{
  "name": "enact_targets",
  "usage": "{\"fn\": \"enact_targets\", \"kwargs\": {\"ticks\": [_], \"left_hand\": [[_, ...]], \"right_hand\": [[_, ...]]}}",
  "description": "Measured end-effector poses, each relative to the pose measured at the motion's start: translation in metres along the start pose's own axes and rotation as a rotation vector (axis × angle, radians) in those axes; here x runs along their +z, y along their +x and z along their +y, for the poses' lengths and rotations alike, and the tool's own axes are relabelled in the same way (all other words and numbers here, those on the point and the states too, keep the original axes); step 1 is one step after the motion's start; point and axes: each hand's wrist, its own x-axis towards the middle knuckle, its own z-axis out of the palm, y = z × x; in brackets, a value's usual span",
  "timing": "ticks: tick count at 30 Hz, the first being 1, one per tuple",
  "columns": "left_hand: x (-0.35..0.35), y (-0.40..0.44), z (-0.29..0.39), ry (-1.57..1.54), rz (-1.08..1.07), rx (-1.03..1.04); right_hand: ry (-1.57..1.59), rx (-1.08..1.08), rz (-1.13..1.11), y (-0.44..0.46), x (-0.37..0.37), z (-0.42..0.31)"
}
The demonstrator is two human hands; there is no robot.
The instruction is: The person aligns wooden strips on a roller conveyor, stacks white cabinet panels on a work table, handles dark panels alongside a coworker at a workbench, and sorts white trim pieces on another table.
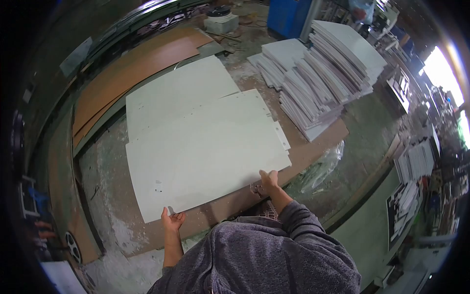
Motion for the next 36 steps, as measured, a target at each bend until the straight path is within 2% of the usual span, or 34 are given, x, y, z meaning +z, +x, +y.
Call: {"fn": "enact_targets", "kwargs": {"ticks": [1,4,7,8,10,13,14,15,16,17,19,20,22,24,26,29,30,34,35,36], "left_hand": [[0.001,0.001,0.004,-0.022,0.036,-0.017],[0.006,0.008,0.013,0.016,-0.054,-0.006],[0.020,0.019,0.022,0.022,-0.028,0.062],[0.019,0.026,0.029,0.093,-0.093,0.059],[0.023,0.034,0.037,0.145,-0.092,0.049],[0.023,0.038,0.034,0.274,-0.105,0.095],[0.020,0.034,0.031,0.306,-0.121,0.122],[0.019,0.032,0.027,0.336,-0.135,0.151],[0.017,0.033,0.020,0.313,-0.003,0.168],[0.012,0.033,0.013,0.338,-0.019,0.152],[-0.003,0.032,-0.002,0.376,-0.050,0.141],[-0.007,0.027,-0.014,0.430,-0.032,0.128],[-0.018,0.021,-0.042,0.530,0.010,0.083],[-0.025,0.015,-0.068,0.626,0.037,0.028],[-0.022,0.007,-0.094,0.729,0.041,-0.020],[0.000,0.001,-0.134,0.868,0.048,-0.013],[0.011,-0.002,-0.152,0.909,0.053,0.021],[0.103,-0.049,-0.233,1.082,0.074,0.208],[0.118,-0.051,-0.254,1.148,0.009,0.279],[0.132,-0.052,-0.275,1.215,-0.058,0.346]], "right_hand": [[0.075,0.025,0.056,-0.020,-0.001,-0.021],[0.236,0.063,0.177,-0.046,0.004,-0.056],[0.127,-0.026,0.055,-0.002,0.005,-0.027],[0.133,-0.068,0.025,0.010,0.006,-0.019],[0.153,-0.154,-0.029,0.023,0.010,-0.014],[-0.202,-0.163,-0.102,0.022,-0.004,-0.021],[-0.252,-0.138,-0.036,0.008,-0.007,-0.026],[-0.243,-0.189,-0.064,0.003,-0.014,-0.021],[-0.234,-0.241,-0.097,-0.003,-0.018,-0.012],[-0.222,-0.296,-0.134,-0.010,-0.020,-0.005],[-0.661,-0.571,-0.285,-0.038,-0.041,-0.004],[-0.789,-0.534,-0.333,-0.049,-0.047,-0.005],[-0.693,-0.509,-0.370,-0.048,-0.059,0.037],[-0.865,-0.352,-0.466,-0.046,-0.082,0.064],[-0.872,-0.296,-0.472,-0.032,-0.107,0.107],[-0.801,-0.243,-0.359,-0.029,-0.161,0.129],[-0.768,-0.301,-0.289,-0.030,-0.183,0.134],[-0.649,-0.205,-0.240,-0.018,-0.282,0.157],[-0.644,-0.192,-0.222,-0.017,-0.308,0.165],[-0.497,-0.115,-0.129,-0.021,-0.333,0.174]]}}
